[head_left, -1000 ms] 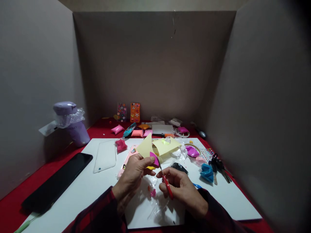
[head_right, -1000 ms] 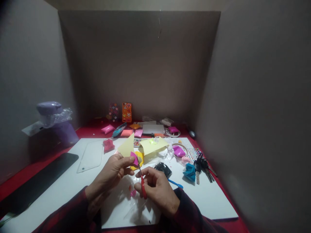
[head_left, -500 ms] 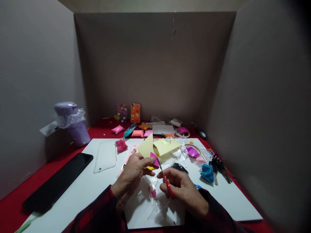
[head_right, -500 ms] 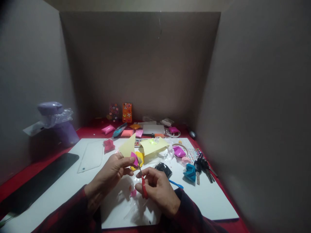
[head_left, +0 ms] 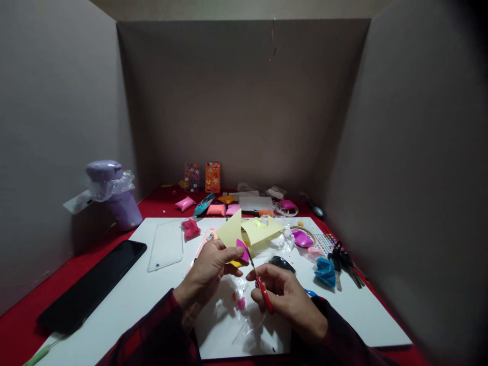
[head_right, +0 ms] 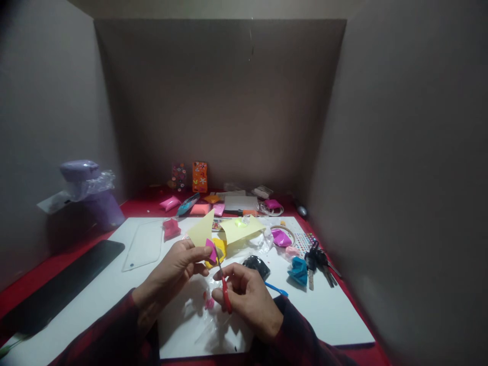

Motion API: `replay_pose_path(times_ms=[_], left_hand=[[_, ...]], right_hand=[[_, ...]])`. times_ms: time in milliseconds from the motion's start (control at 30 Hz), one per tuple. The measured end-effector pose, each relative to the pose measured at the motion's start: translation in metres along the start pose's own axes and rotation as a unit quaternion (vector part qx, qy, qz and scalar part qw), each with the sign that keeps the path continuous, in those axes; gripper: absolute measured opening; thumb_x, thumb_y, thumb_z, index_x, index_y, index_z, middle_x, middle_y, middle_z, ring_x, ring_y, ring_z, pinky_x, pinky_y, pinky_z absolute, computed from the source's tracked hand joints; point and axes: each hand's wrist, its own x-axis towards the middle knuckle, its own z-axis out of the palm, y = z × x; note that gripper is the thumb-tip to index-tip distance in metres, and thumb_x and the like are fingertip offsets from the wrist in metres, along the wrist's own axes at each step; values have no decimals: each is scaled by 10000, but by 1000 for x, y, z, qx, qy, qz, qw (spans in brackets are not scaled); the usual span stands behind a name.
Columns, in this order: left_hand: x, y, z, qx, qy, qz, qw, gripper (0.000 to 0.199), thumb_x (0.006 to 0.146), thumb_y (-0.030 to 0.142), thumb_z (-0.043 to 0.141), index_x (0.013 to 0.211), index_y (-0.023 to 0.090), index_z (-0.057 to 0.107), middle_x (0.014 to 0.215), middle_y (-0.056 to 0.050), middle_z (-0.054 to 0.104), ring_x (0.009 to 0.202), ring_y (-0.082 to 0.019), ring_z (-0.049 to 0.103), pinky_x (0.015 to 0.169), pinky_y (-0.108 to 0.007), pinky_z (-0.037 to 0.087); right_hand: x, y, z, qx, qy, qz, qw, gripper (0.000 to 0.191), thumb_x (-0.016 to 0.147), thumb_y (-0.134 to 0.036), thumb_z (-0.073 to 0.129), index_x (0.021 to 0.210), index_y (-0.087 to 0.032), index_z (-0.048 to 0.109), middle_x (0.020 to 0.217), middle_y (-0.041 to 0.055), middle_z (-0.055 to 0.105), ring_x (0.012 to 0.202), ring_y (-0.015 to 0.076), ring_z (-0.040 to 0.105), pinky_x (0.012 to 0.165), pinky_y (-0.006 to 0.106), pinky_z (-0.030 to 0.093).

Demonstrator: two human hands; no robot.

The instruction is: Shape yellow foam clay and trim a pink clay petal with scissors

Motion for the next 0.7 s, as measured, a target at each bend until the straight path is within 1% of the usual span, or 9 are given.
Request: replay_pose_path(times_ms=[167, 400, 567, 700], left_hand=[[-1, -1, -1, 1, -6, 0, 1000, 338, 663, 364, 683, 850, 83, 682, 794, -125, 677, 631, -145, 591, 480, -203, 454], [0, -1, 0, -8, -6, 3, 1000, 318, 647, 338, 695, 838, 84, 687, 796, -122, 676, 621, -139, 579, 468, -198, 456], [0, -3, -1, -9, -7, 4, 1000, 273, 662, 306, 680, 820, 83, 687, 765, -107, 671, 607, -131, 571, 465, -195, 459], [0, -3, -1, -15, -13, 11, 1000, 207, 674, 248, 656, 804, 89, 686, 737, -92, 665, 609, -130, 574, 472, -197, 464]], right_hand=[[0, -2, 0, 18, -10, -14, 1000, 440, 660, -446, 762, 880, -125, 556, 523, -53, 473, 470, 64, 415, 477, 180, 305], [0, -4, -2, 16, -12, -5, 1000, 439, 639, -431, 769, 885, -124, 574, 554, -35, 505, 502, 89, 478, 485, 187, 325], [2, -2, -2, 29, -14, -10, 999, 445, 629, -429, 773, 883, -121, 576, 538, -42, 494, 486, 84, 467, 494, 194, 341], [2, -2, -2, 35, -16, -14, 999, 433, 636, -420, 771, 873, -118, 571, 550, -36, 505, 492, 80, 467, 486, 186, 325]])
